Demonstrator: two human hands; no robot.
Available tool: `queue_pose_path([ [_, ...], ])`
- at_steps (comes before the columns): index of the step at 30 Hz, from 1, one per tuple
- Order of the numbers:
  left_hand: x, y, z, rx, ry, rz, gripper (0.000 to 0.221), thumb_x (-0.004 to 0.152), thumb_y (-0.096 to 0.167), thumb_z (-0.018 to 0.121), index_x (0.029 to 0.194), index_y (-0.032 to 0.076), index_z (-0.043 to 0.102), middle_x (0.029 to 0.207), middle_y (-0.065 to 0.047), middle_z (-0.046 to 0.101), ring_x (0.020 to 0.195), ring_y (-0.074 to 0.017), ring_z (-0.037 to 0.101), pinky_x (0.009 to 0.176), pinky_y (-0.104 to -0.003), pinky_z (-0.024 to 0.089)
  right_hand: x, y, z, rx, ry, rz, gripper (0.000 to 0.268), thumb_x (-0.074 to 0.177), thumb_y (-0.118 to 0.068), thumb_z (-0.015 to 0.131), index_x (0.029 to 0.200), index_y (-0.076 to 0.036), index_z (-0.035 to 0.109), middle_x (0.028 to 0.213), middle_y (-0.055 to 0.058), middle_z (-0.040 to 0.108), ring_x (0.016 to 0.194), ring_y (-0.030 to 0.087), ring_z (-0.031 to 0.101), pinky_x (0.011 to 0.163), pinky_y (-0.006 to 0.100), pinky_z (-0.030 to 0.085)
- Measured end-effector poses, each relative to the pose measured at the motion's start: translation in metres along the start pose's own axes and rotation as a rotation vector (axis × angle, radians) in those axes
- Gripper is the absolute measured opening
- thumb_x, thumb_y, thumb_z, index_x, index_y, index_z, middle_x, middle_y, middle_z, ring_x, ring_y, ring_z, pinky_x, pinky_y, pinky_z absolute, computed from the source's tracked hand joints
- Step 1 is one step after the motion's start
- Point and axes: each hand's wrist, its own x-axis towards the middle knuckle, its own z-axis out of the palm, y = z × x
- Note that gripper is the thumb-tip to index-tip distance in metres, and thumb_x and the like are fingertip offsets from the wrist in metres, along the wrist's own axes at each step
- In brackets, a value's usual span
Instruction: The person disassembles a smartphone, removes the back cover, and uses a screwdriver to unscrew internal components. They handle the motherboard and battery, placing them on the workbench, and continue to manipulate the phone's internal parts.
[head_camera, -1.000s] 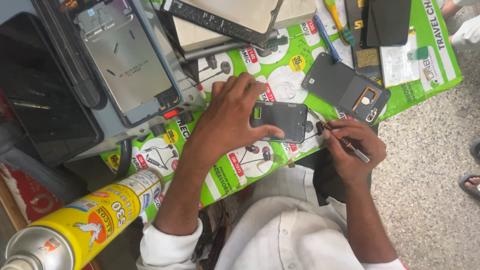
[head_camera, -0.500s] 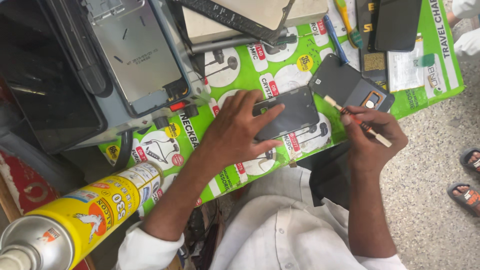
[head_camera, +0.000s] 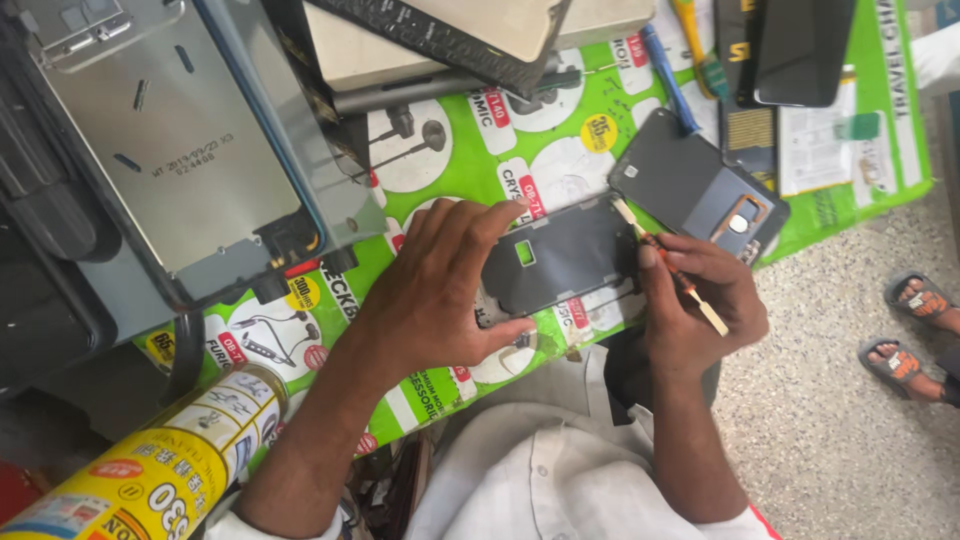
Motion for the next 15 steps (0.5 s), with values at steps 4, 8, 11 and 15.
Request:
queue_pose_path([
  [4,-0.0008,-0.0032,-0.0002,0.019,-0.024,-0.024,0.106,0.063,0.035,0.097,0.146,0.007,0.036,0.121,-0.019,0.05,0.118,-0.041,0.051,0.107,-0.053,0.04,-0.0031,0.0015,0.005,-0.006,0.037,-0.013,0.023,0.1,0.015,0.079,0.107,0.004,0.06,0.11,0.023,0.073,0.097,0.018,0.074,0.09,0.027,0.061],
  [8,0.0018,-0.0044,-0.0002,-0.021,-0.037,-0.032,0.108,0.063,0.035,0.098,0.147,0.008,0.035,0.121,-0.018,0.05,0.116,-0.0399,0.051,0.105,-0.052,0.042,-0.0026,0.0035,0.0007,-0.043,0.022,0.008,0.023,0.1,0.015,0.079,0.107,0.004,0.06,0.109,0.024,0.073,0.098,0.019,0.074,0.09,0.027,0.062],
  [11,0.0033,-0.0036,0.0,-0.023,-0.022,-0.024,0.108,0.061,0.034,0.099,0.144,0.006,0.036,0.12,-0.019,0.051,0.114,-0.0399,0.051,0.103,-0.052,0.043,-0.0013,0.0035,-0.0002,-0.052,0.022,-0.009,0.023,0.1,0.015,0.08,0.102,0.006,0.06,0.11,0.025,0.072,0.101,0.019,0.073,0.093,0.027,0.061],
  [15,0.0064,-0.0061,0.0006,-0.051,-0.018,-0.025,0.093,0.062,0.033,0.1,0.129,0.006,0.04,0.115,-0.015,0.053,0.11,-0.0372,0.053,0.099,-0.05,0.043,-0.0013,0.0036,-0.0027,-0.047,0.01,0.041,0.023,0.099,0.015,0.08,0.106,0.005,0.061,0.11,0.026,0.073,0.1,0.019,0.074,0.093,0.027,0.061],
])
